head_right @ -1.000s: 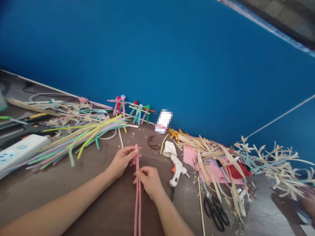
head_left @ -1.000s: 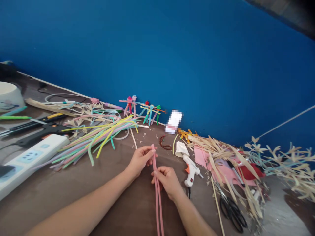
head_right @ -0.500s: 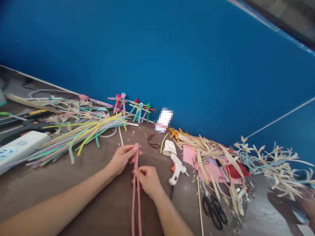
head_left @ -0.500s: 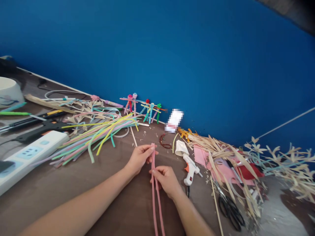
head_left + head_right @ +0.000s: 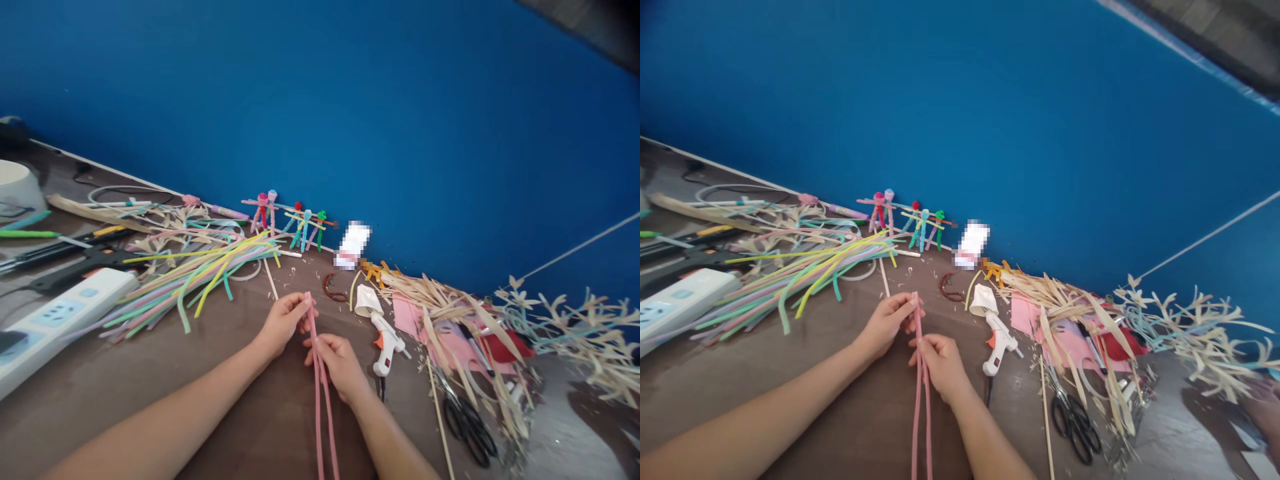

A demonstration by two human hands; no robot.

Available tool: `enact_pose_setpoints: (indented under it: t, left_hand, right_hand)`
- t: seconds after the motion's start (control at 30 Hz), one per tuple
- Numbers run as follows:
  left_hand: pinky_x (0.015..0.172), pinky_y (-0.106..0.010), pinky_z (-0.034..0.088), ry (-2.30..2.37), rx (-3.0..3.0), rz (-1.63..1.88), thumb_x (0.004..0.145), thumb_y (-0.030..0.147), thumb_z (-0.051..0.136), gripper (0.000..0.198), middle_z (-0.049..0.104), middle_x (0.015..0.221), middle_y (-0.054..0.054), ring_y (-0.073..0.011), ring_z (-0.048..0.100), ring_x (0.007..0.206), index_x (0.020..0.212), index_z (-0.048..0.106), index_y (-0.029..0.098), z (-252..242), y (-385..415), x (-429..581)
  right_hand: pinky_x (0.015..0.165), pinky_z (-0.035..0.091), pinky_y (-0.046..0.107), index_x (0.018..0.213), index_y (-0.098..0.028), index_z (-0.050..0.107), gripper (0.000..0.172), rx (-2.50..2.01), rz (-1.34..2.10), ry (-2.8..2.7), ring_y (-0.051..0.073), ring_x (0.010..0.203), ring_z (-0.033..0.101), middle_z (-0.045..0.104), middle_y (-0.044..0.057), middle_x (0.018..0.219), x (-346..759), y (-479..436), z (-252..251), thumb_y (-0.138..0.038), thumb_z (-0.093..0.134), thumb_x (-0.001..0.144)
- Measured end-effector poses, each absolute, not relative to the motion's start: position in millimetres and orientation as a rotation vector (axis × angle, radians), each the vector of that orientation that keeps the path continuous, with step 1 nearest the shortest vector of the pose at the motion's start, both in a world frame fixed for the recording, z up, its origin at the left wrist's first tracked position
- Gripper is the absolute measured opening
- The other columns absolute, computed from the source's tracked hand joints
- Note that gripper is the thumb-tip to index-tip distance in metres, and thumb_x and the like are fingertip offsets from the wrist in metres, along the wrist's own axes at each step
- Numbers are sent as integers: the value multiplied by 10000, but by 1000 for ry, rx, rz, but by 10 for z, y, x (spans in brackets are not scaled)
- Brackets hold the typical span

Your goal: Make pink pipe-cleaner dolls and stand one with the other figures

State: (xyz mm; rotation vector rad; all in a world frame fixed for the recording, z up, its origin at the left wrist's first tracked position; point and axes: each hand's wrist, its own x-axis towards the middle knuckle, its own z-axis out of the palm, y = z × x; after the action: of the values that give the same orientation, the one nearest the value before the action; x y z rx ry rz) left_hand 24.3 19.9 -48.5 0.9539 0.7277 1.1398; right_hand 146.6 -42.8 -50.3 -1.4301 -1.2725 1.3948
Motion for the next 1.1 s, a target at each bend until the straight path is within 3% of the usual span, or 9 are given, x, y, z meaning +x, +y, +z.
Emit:
enact_pose_setpoints:
  t: [0.2,0.47,0.83,0.97,1.1]
  left_hand:
    - [367,-161,319,715,959,1102,715,390,530,260,620,611,-21,-43,439,370,745,507,132,-502,197,252]
    - [353,-153,294,670,1063,860,671,334,588,249,610,612,-28,-38,435,388,760,592,102,-491,141,265]
    - [384,-156,331,729,715,1260,673,304,593,221,617,614,-23,-31,437,390,770,580,107,-538,340,152]
    - [381,-146,328,680,789,1035,665,311,610,277,616,683,-47,-40,456,451,848,607,102,-522,300,150]
    - [368,-142,306,636,969,783,632,284,643,278,568,589,-18,-52,444,471,843,640,103,-495,208,187]
  right_hand:
    - [314,198,151,729,-114,580,304,-1385,1435,-1208,18,316,306,547,-19,496,1448,-414,-521,-411,515,721]
    - [284,169,148,649,-122,533,251,-1392,1366,-1083,8,278,277,496,-50,428,1454,-385,-521,-369,541,691]
    - [256,137,135,699,-111,548,186,-1349,1668,-1230,0,238,296,561,-33,462,1464,-454,-442,-293,511,713]
    - [257,143,136,703,-110,552,188,-1352,1570,-1158,2,238,303,555,-35,454,1482,-434,-441,-294,516,707]
    - [260,138,142,717,-104,565,218,-1295,1500,-1063,3,243,309,565,-25,468,1538,-394,-458,-319,543,694]
